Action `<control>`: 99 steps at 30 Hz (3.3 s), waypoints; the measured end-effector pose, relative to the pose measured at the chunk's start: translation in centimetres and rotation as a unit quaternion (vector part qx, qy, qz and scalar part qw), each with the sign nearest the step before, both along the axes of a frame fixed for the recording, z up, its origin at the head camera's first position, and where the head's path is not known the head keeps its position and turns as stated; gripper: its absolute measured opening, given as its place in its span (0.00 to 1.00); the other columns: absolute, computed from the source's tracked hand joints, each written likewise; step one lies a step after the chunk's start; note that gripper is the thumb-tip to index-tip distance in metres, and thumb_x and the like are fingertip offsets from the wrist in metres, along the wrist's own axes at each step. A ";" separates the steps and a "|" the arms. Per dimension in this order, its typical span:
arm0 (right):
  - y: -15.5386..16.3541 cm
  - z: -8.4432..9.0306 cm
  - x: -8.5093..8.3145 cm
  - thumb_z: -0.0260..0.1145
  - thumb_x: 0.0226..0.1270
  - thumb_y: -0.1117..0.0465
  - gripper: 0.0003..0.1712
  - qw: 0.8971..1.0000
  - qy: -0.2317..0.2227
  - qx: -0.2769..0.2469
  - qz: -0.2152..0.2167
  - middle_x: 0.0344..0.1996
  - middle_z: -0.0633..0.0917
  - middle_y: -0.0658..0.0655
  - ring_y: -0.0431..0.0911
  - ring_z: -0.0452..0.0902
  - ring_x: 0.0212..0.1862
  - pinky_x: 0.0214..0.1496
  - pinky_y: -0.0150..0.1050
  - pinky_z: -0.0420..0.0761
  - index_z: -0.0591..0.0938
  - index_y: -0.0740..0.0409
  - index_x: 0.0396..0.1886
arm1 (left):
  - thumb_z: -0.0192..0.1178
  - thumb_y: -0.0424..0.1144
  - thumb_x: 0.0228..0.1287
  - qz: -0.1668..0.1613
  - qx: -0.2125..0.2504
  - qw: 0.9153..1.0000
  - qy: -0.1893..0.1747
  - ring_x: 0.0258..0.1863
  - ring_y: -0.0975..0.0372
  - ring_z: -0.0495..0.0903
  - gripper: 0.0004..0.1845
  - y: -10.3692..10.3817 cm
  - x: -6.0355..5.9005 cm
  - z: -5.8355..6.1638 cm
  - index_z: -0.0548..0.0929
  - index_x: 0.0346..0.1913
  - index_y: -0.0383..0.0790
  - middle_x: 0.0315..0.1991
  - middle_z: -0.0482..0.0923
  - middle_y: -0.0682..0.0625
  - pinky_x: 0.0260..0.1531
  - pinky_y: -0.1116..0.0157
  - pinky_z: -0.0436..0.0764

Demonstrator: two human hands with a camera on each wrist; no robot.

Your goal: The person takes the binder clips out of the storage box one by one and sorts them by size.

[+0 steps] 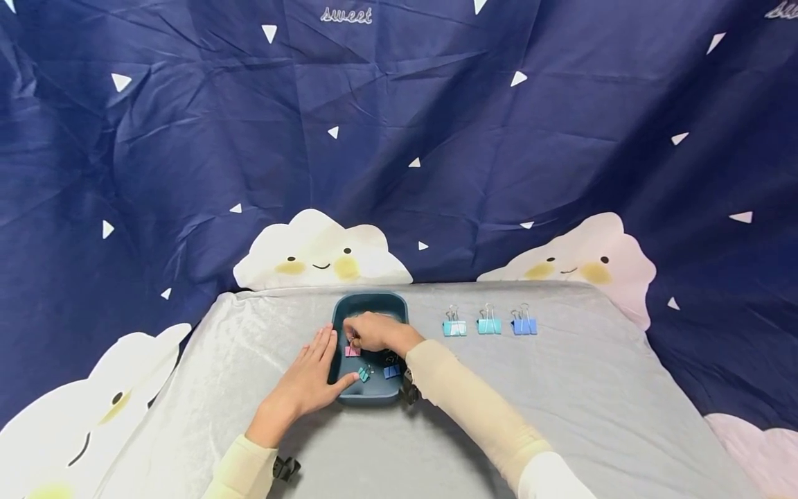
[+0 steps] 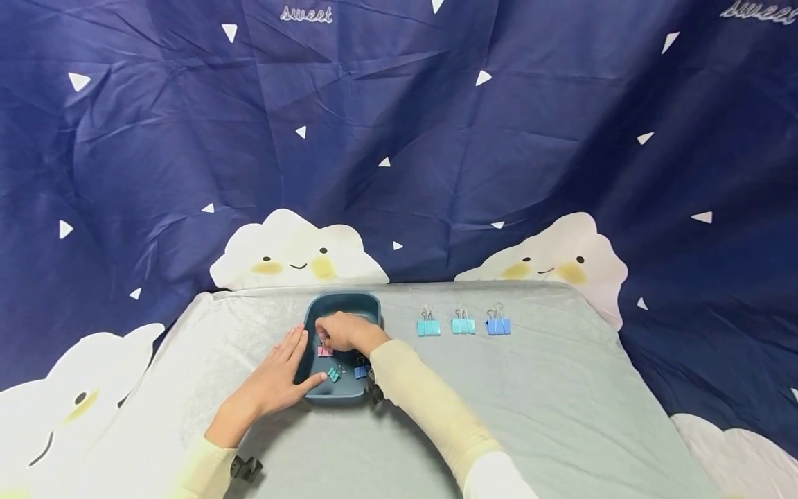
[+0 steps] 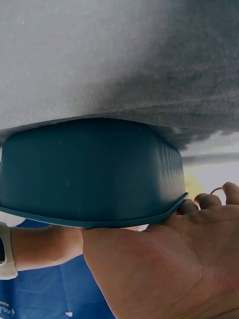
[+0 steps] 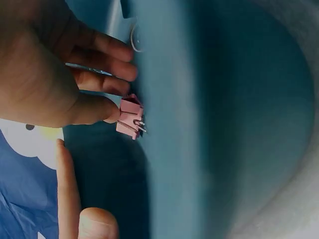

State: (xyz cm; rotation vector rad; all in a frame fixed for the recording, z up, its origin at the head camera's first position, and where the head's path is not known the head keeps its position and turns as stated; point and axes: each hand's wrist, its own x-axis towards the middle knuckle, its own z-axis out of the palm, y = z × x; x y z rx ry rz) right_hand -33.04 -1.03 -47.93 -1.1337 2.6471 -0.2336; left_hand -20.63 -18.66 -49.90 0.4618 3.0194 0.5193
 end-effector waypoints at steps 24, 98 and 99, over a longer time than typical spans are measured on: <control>1.1 0.3 0.1 0.72 0.71 0.65 0.05 1.000 0.018 -0.010 -0.004 0.32 0.84 0.43 0.38 0.77 0.35 0.41 0.33 0.78 0.87 0.49 0.39 | 0.59 0.67 0.74 -0.002 0.003 1.000 0.011 0.87 0.41 0.48 0.56 0.1 0.1 0.1 0.52 0.84 0.27 0.87 0.46 0.34 0.83 0.39 0.57; 10.4 2.5 1.8 0.68 0.70 0.68 0.09 0.972 0.057 -0.225 -0.034 0.42 0.89 0.51 0.41 0.84 0.45 0.51 0.36 0.85 0.90 0.56 0.45 | 0.50 0.73 0.76 0.004 -0.003 1.000 -0.003 0.88 0.44 0.42 0.57 0.1 0.4 -0.2 0.48 0.86 0.31 0.88 0.40 0.38 0.84 0.40 0.52; 10.5 2.6 1.9 0.68 0.70 0.69 0.09 0.972 0.056 -0.227 -0.035 0.42 0.89 0.51 0.41 0.85 0.44 0.51 0.35 0.86 0.90 0.56 0.44 | 0.50 0.73 0.76 0.004 -0.003 1.000 -0.001 0.88 0.44 0.43 0.57 0.1 0.4 -0.2 0.48 0.86 0.31 0.88 0.40 0.38 0.84 0.40 0.52</control>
